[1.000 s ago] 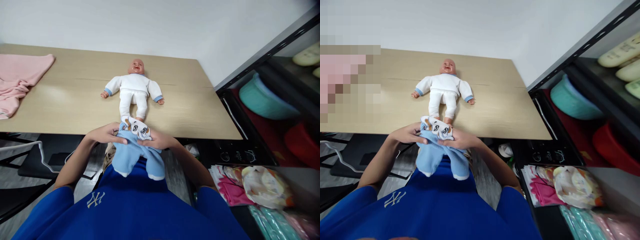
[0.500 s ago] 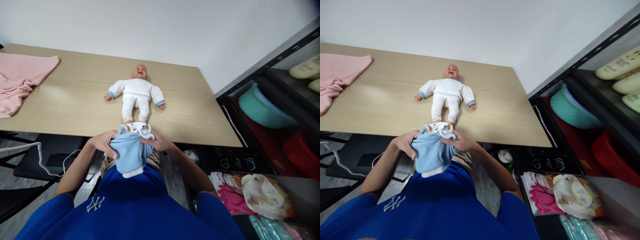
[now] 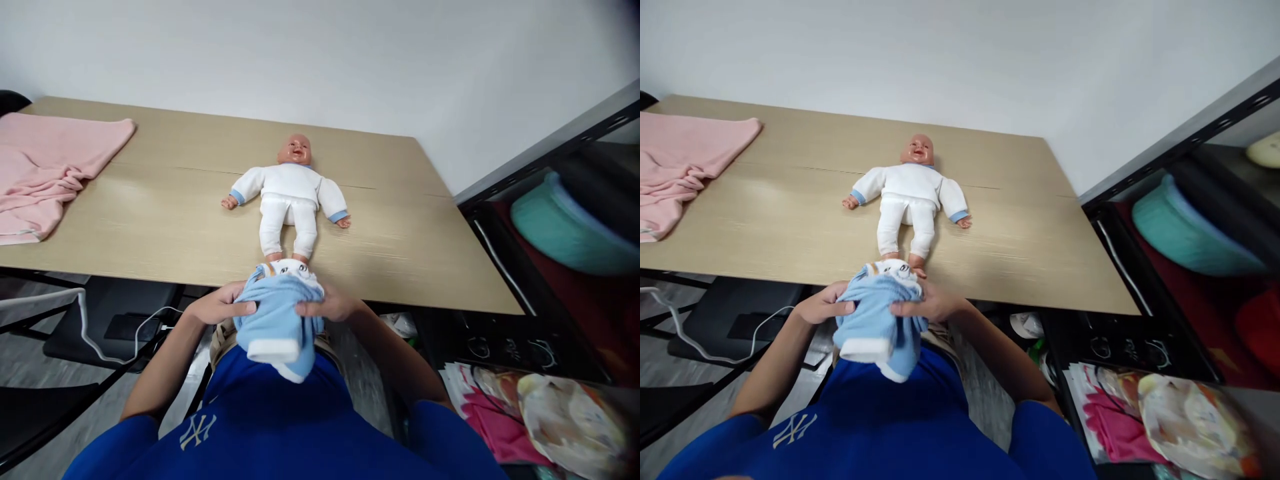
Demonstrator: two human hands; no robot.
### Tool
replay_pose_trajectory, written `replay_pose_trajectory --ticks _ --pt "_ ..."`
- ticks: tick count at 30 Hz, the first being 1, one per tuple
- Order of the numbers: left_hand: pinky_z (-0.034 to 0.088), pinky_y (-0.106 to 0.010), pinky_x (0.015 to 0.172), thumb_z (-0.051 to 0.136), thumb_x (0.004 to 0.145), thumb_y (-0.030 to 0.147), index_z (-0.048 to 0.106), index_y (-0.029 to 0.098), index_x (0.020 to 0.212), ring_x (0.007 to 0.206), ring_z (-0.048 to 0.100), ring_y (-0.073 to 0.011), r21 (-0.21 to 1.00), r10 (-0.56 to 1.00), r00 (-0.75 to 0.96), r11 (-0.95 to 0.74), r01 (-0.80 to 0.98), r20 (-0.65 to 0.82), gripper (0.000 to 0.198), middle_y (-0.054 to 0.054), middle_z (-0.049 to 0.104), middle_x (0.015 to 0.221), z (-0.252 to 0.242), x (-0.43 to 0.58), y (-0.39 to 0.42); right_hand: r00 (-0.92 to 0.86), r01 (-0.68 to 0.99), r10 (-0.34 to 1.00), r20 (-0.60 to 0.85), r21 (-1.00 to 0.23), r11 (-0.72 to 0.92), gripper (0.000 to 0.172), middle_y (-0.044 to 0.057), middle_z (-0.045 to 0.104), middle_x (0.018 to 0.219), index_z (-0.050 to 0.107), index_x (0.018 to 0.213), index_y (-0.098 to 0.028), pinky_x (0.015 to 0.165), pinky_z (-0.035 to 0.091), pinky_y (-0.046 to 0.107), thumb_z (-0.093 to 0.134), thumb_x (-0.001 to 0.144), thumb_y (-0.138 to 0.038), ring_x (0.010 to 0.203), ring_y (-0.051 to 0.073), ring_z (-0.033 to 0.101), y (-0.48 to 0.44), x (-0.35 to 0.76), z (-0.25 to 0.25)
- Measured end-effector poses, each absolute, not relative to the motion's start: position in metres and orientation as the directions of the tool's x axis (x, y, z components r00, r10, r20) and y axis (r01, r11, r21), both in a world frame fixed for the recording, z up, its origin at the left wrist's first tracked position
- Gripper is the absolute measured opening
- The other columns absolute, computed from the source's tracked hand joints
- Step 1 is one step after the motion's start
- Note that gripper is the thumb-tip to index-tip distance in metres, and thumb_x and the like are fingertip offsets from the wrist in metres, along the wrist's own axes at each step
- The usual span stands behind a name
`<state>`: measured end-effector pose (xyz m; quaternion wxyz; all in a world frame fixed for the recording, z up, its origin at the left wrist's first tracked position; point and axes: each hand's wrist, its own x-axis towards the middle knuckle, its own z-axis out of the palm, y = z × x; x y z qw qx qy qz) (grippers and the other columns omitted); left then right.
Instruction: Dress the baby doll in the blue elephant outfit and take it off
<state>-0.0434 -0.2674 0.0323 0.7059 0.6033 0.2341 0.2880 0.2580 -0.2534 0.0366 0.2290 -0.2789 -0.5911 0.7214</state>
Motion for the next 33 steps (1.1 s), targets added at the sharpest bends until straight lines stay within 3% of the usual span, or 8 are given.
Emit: replay_pose_trajectory --ticks 6,13,16,19,22,24,27,33 --pt "0.053 -0.025 0.066 0.101 0.082 0.074 0.08 0.014 0.088 0.068 0.06 -0.0148 0.974 0.788 0.616 0.139 -0.18 0.001 0.064 -0.003 0.071 0.077 0.03 -0.037 -0.257 -0.614 -0.06 0.743 -0.267 -0.923 -0.381 0.068 0.009 0.089 0.137 0.085 0.136 -0.026 0.129 0.063 0.049 0.094 0.089 -0.075 0.139 0.032 0.081 -0.241 0.257 0.025" --pt "0.061 -0.031 0.086 0.092 0.093 0.08 0.086 0.015 0.103 0.095 0.078 -0.0235 0.976 0.888 0.456 0.15 -0.156 -0.063 0.066 -0.011 0.085 0.1 0.024 -0.028 -0.245 -0.69 0.046 0.723 0.026 -0.996 0.079 0.087 0.009 0.082 0.152 0.08 0.149 -0.025 0.143 0.049 0.051 0.108 0.075 -0.061 0.155 0.036 0.07 -0.225 0.251 0.06" --pt "0.061 -0.031 0.085 0.087 0.099 0.078 0.081 0.015 0.091 0.088 0.074 -0.0206 0.987 0.893 0.447 0.117 -0.112 -0.055 0.064 -0.008 0.082 0.091 0.03 -0.023 -0.242 -0.57 0.159 0.821 0.037 -0.975 0.154 0.06 0.008 0.088 0.131 0.086 0.133 -0.023 0.129 0.061 0.051 0.104 0.082 -0.049 0.134 0.036 0.08 -0.222 0.251 0.062" --pt "0.062 -0.032 0.089 0.096 0.095 0.068 0.082 0.016 0.106 0.093 0.075 -0.0212 0.998 0.907 0.42 0.062 -0.032 -0.043 0.055 -0.008 0.085 0.104 0.039 -0.014 -0.241 -0.384 0.32 0.92 0.083 -0.922 0.216 0.022 0.007 0.088 0.105 0.087 0.111 -0.021 0.11 0.068 0.05 0.084 0.097 -0.037 0.106 0.033 0.083 -0.219 0.25 0.056" --pt "0.061 -0.035 0.097 0.097 0.092 0.053 0.078 0.016 0.13 0.108 0.077 -0.0254 0.996 0.942 0.332 0.027 0.082 -0.052 0.057 -0.01 0.085 0.123 0.044 -0.005 -0.239 -0.278 0.477 0.929 0.246 -0.804 0.356 0.013 0.011 0.088 0.108 0.087 0.103 -0.023 0.11 0.066 0.053 0.077 0.097 -0.027 0.112 0.037 0.081 -0.215 0.245 0.053" --pt "0.058 -0.034 0.094 0.087 0.097 0.046 0.075 0.017 0.121 0.104 0.074 -0.0245 0.981 0.974 0.225 -0.004 0.192 -0.04 0.04 -0.007 0.082 0.115 0.044 -0.001 -0.239 -0.288 0.556 0.905 0.313 -0.715 0.424 0.01 0.013 0.089 0.112 0.086 0.1 -0.023 0.113 0.065 0.054 0.078 0.094 -0.024 0.123 0.04 0.079 -0.215 0.239 0.053" --pt "0.053 -0.035 0.09 0.07 0.103 0.04 0.066 0.021 0.114 0.099 0.071 -0.0234 0.942 0.992 0.119 0.002 0.335 -0.044 0.022 -0.002 0.076 0.105 0.041 -0.001 -0.24 -0.328 0.64 0.923 0.202 -0.671 0.375 0.011 0.013 0.091 0.11 0.086 0.103 -0.022 0.103 0.066 0.049 0.078 0.097 -0.027 0.114 0.038 0.083 -0.216 0.234 0.056" --pt "0.052 -0.04 0.084 0.059 0.108 0.04 0.053 0.025 0.128 0.096 0.077 -0.0318 0.814 0.977 0.163 0.019 0.581 -0.139 0.025 -0.006 0.077 0.104 0.036 0.001 -0.242 -0.387 0.753 0.922 -0.012 -0.581 0.308 0.026 0.014 0.092 0.116 0.087 0.122 -0.022 0.095 0.064 0.043 0.079 0.106 -0.04 0.11 0.037 0.086 -0.218 0.236 0.061"
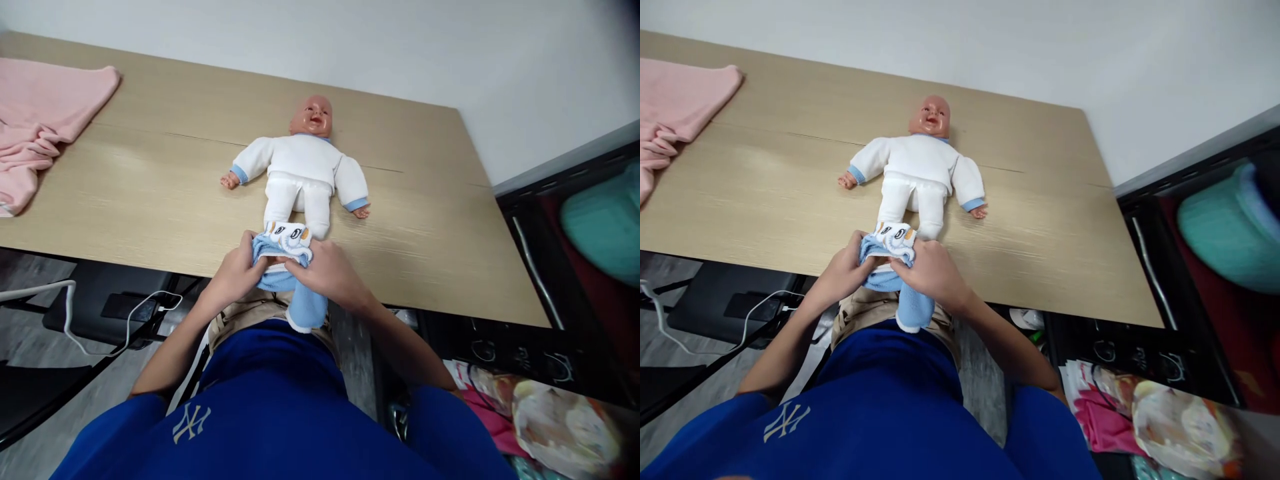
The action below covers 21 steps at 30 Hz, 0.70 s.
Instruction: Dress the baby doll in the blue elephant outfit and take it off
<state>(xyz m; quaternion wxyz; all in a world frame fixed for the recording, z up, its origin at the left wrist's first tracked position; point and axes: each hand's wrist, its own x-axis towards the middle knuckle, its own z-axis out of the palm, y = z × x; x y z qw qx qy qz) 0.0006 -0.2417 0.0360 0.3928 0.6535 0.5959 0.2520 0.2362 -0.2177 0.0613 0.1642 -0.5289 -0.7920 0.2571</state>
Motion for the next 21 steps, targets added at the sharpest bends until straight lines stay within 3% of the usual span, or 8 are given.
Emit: replay_pose_trajectory --ticks 4,7,10,13,18,21 --pt "0.055 -0.045 0.083 0.055 0.112 0.04 0.046 0.025 0.126 0.094 0.079 -0.0387 0.719 0.968 0.192 -0.016 0.695 -0.164 0.022 -0.011 0.078 0.102 0.027 0.008 -0.239 -0.377 0.81 0.926 -0.017 -0.491 0.321 0.035 0.018 0.085 0.135 0.083 0.134 -0.019 0.099 0.063 0.046 0.077 0.107 -0.04 0.117 0.038 0.083 -0.218 0.234 0.058" --pt "0.056 -0.052 0.094 0.056 0.113 0.038 0.044 0.024 0.125 0.1 0.078 -0.0409 0.658 0.971 0.196 -0.058 0.751 -0.139 0.022 -0.013 0.077 0.105 0.019 0.012 -0.238 -0.363 0.83 0.931 -0.028 -0.464 0.309 0.051 0.02 0.077 0.147 0.074 0.151 -0.016 0.101 0.064 0.049 0.076 0.104 -0.037 0.122 0.04 0.08 -0.219 0.233 0.055" --pt "0.052 -0.059 0.109 0.056 0.112 0.035 0.043 0.023 0.125 0.108 0.076 -0.0404 0.618 0.972 0.222 -0.132 0.775 -0.071 0.022 -0.013 0.074 0.112 0.01 0.015 -0.24 -0.411 0.821 0.908 -0.08 -0.466 0.33 0.076 0.023 0.071 0.159 0.055 0.173 -0.013 0.11 0.064 0.054 0.075 0.102 -0.031 0.135 0.043 0.076 -0.219 0.234 0.054" --pt "0.05 -0.06 0.113 0.054 0.11 0.031 0.046 0.021 0.13 0.119 0.073 -0.0402 0.605 0.967 0.254 -0.197 0.771 -0.008 0.023 -0.015 0.069 0.124 -0.001 0.015 -0.245 -0.468 0.813 0.871 -0.148 -0.459 0.359 0.082 0.025 0.067 0.164 0.049 0.178 -0.013 0.111 0.064 0.057 0.075 0.102 -0.031 0.137 0.045 0.075 -0.218 0.237 0.054" --pt "0.05 -0.06 0.122 0.067 0.103 0.029 0.043 0.018 0.152 0.144 0.061 -0.0421 0.72 0.955 0.255 -0.283 0.634 0.151 0.056 -0.022 0.06 0.15 -0.019 0.01 -0.247 -0.512 0.745 0.854 -0.09 -0.543 0.389 0.083 0.023 0.067 0.164 0.051 0.175 -0.017 0.116 0.063 0.06 0.076 0.096 -0.023 0.143 0.044 0.073 -0.215 0.248 0.045" --pt "0.056 -0.051 0.116 0.068 0.1 0.023 0.043 0.02 0.153 0.133 0.067 -0.035 0.838 0.944 0.25 -0.309 0.449 0.214 0.059 -0.018 0.065 0.143 -0.027 0.006 -0.243 -0.519 0.616 0.855 0.029 -0.68 0.397 0.085 0.018 0.07 0.166 0.054 0.172 -0.023 0.122 0.061 0.057 0.08 0.091 -0.02 0.15 0.04 0.071 -0.211 0.254 0.036"
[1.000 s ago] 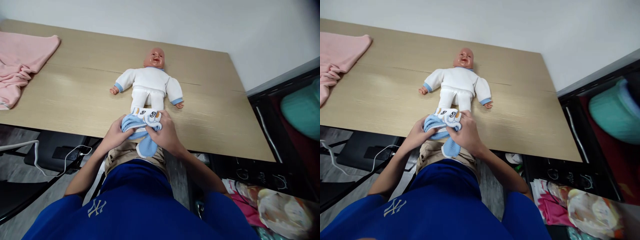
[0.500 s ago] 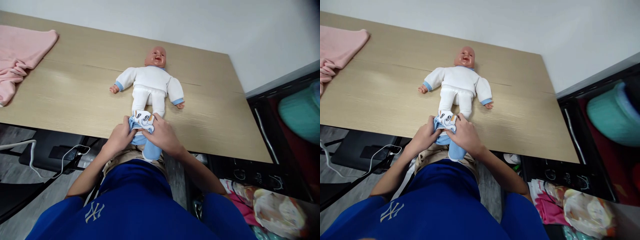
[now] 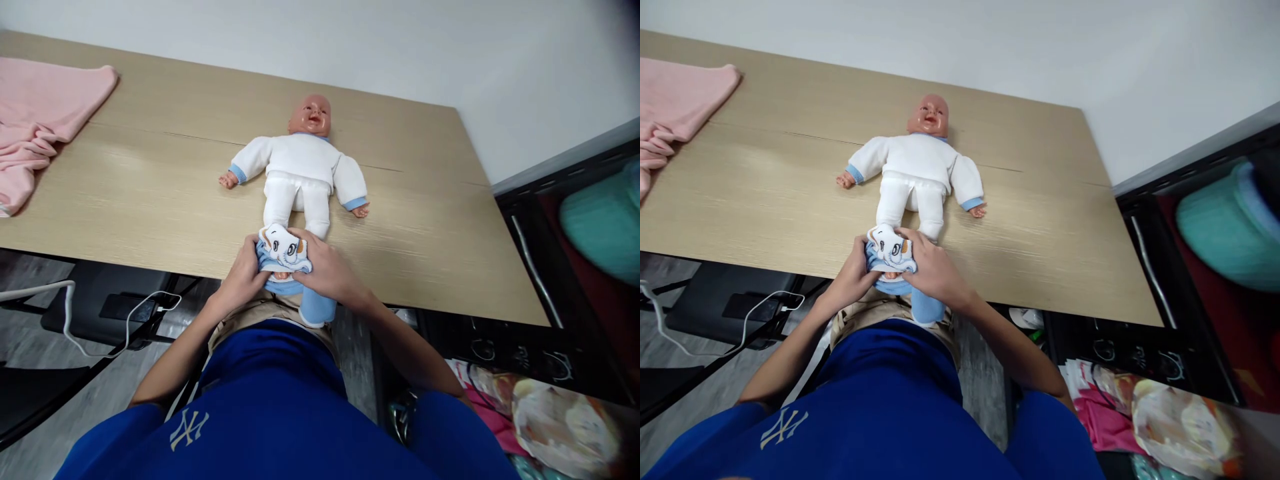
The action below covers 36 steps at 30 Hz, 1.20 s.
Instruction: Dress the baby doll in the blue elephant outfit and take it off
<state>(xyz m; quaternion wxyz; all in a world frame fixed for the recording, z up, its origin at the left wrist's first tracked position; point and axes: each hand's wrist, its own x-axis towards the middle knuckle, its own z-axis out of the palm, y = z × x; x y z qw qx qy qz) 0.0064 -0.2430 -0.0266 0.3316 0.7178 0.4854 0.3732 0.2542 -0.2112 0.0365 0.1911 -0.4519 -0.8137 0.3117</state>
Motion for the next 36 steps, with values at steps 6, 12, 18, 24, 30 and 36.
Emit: replay_pose_trajectory --ticks 6,12,18,24,30,36 --pt "0.06 -0.041 0.104 0.073 0.099 0.026 0.054 0.021 0.148 0.12 0.074 -0.0282 0.859 0.941 0.152 -0.338 0.385 0.302 0.053 -0.013 0.075 0.136 -0.027 -0.004 -0.231 -0.474 0.427 0.844 0.252 -0.772 0.471 0.058 0.013 0.084 0.14 0.071 0.146 -0.024 0.11 0.065 0.048 0.086 0.09 -0.025 0.125 0.036 0.081 -0.195 0.262 0.023" --pt "0.061 -0.047 0.111 0.076 0.108 0.04 0.077 0.02 0.127 0.12 0.076 -0.0304 0.813 0.862 0.41 -0.454 0.366 0.297 0.027 -0.013 0.084 0.128 0.0 -0.031 -0.187 -0.599 0.373 0.735 0.318 -0.701 0.608 0.008 0.006 0.08 0.099 0.073 0.102 -0.023 0.084 0.058 0.038 0.077 0.098 -0.03 0.089 0.026 0.074 -0.148 0.277 0.029" --pt "0.062 -0.05 0.117 0.084 0.102 0.046 0.084 0.02 0.124 0.125 0.08 -0.0313 0.905 0.793 0.605 -0.302 0.299 0.065 0.034 -0.012 0.087 0.134 0.033 -0.039 -0.146 -0.748 0.391 0.636 0.19 -0.648 0.654 0.028 0.01 0.081 0.118 0.077 0.114 -0.022 0.099 0.061 0.044 0.084 0.098 -0.044 0.107 0.03 0.073 -0.107 0.284 0.05" --pt "0.061 -0.05 0.118 0.099 0.088 0.057 0.079 0.021 0.131 0.124 0.077 -0.0312 0.857 0.851 0.524 -0.302 0.417 0.044 0.059 -0.013 0.083 0.135 0.053 -0.053 -0.138 -0.738 0.332 0.644 0.201 -0.723 0.606 0.044 0.013 0.079 0.134 0.075 0.127 -0.028 0.121 0.056 0.057 0.085 0.099 -0.06 0.128 0.036 0.072 -0.105 0.313 0.059" --pt "0.048 -0.056 0.132 0.097 0.085 0.072 0.073 0.024 0.147 0.146 0.062 -0.0382 0.704 0.85 0.486 -0.472 0.53 0.204 0.082 -0.015 0.072 0.158 0.09 -0.031 -0.113 -0.673 0.128 0.73 0.115 -0.955 0.268 0.057 0.003 0.072 0.106 0.057 0.101 -0.028 0.089 0.061 0.039 0.1 0.088 -0.063 0.097 0.023 0.068 -0.104 0.328 0.039" --pt "0.056 -0.045 0.114 0.09 0.093 0.064 0.084 0.022 0.107 0.119 0.074 -0.0327 0.738 0.503 0.863 -0.56 0.375 -0.057 0.044 -0.01 0.083 0.121 0.128 0.023 -0.072 -0.622 0.04 0.768 0.153 -0.973 0.226 0.056 0.0 0.07 0.107 0.063 0.112 -0.026 0.086 0.057 0.033 0.104 0.086 -0.054 0.095 0.019 0.066 -0.11 0.324 0.037"
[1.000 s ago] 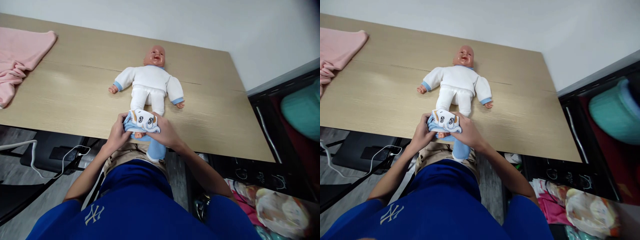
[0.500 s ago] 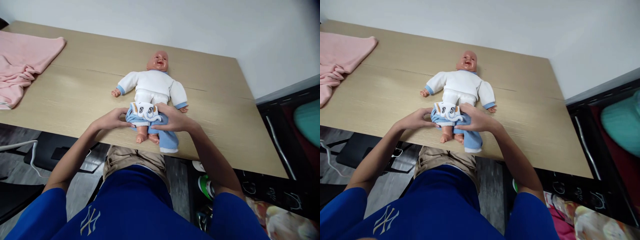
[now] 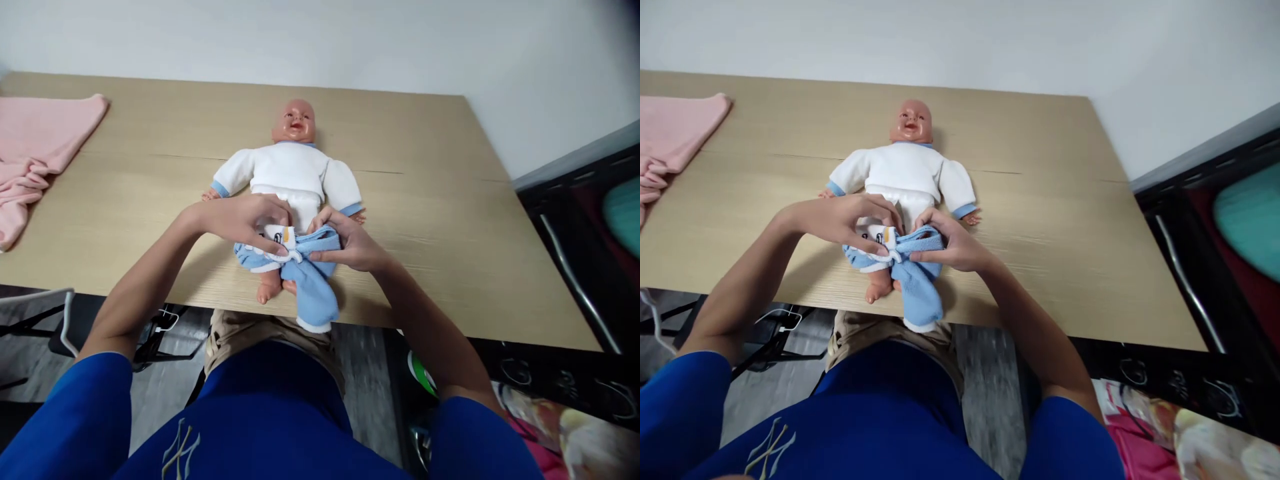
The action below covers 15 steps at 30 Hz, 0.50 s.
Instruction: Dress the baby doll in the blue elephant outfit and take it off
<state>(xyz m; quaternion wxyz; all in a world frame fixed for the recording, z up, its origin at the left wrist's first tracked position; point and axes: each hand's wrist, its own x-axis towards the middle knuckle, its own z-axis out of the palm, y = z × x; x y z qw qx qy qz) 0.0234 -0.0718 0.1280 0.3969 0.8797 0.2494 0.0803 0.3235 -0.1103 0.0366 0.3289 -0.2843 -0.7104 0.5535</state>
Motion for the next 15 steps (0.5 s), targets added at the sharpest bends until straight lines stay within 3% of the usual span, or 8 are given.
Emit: replay_pose_trajectory --ticks 3,6,8,11,15 --pt "0.054 -0.03 0.077 0.089 0.096 0.056 0.076 0.021 0.098 0.082 0.067 -0.0199 0.829 0.4 0.906 -0.452 0.329 -0.141 0.037 -0.003 0.074 0.09 0.126 0.036 -0.052 -0.662 0.084 0.746 0.079 -0.98 0.179 0.054 0.0 0.071 0.104 0.07 0.122 -0.024 0.083 0.056 0.031 0.099 0.091 -0.058 0.092 0.019 0.066 -0.114 0.327 0.043" --pt "0.043 -0.025 0.06 0.089 0.098 0.052 0.062 0.022 0.091 0.066 0.053 -0.0134 0.895 0.399 0.912 -0.368 0.252 -0.093 0.041 0.002 0.06 0.076 0.115 0.042 -0.041 -0.679 0.161 0.734 0.005 -0.975 0.154 0.05 0.0 0.068 0.095 0.077 0.107 -0.022 0.078 0.054 0.031 0.093 0.094 -0.067 0.086 0.019 0.063 -0.119 0.331 0.048" --pt "0.045 -0.024 0.06 0.094 0.094 0.05 0.063 0.022 0.097 0.066 0.055 -0.0133 0.934 0.419 0.907 -0.302 0.191 -0.05 0.042 0.003 0.062 0.078 0.106 0.045 -0.039 -0.64 0.137 0.767 0.051 -0.974 0.179 0.053 0.0 0.064 0.092 0.076 0.097 -0.022 0.076 0.053 0.032 0.088 0.096 -0.074 0.084 0.019 0.06 -0.123 0.331 0.048" --pt "0.056 -0.026 0.069 0.102 0.084 0.045 0.074 0.021 0.105 0.075 0.068 -0.0175 0.965 0.349 0.935 -0.223 0.14 -0.055 0.042 0.0 0.074 0.088 0.096 0.048 -0.042 -0.522 0.023 0.838 0.16 -0.979 0.201 0.058 0.001 0.064 0.094 0.078 0.105 -0.024 0.08 0.056 0.033 0.079 0.101 -0.082 0.085 0.02 0.06 -0.127 0.326 0.048" --pt "0.064 -0.031 0.072 0.103 0.086 0.042 0.082 0.019 0.089 0.072 0.072 -0.0207 0.973 0.184 0.971 -0.142 0.18 -0.153 0.031 -0.002 0.079 0.08 0.088 0.046 -0.046 -0.476 0.031 0.875 0.086 -0.993 0.114 0.062 0.004 0.071 0.104 0.079 0.121 -0.025 0.087 0.06 0.034 0.069 0.107 -0.085 0.093 0.022 0.066 -0.126 0.32 0.049"
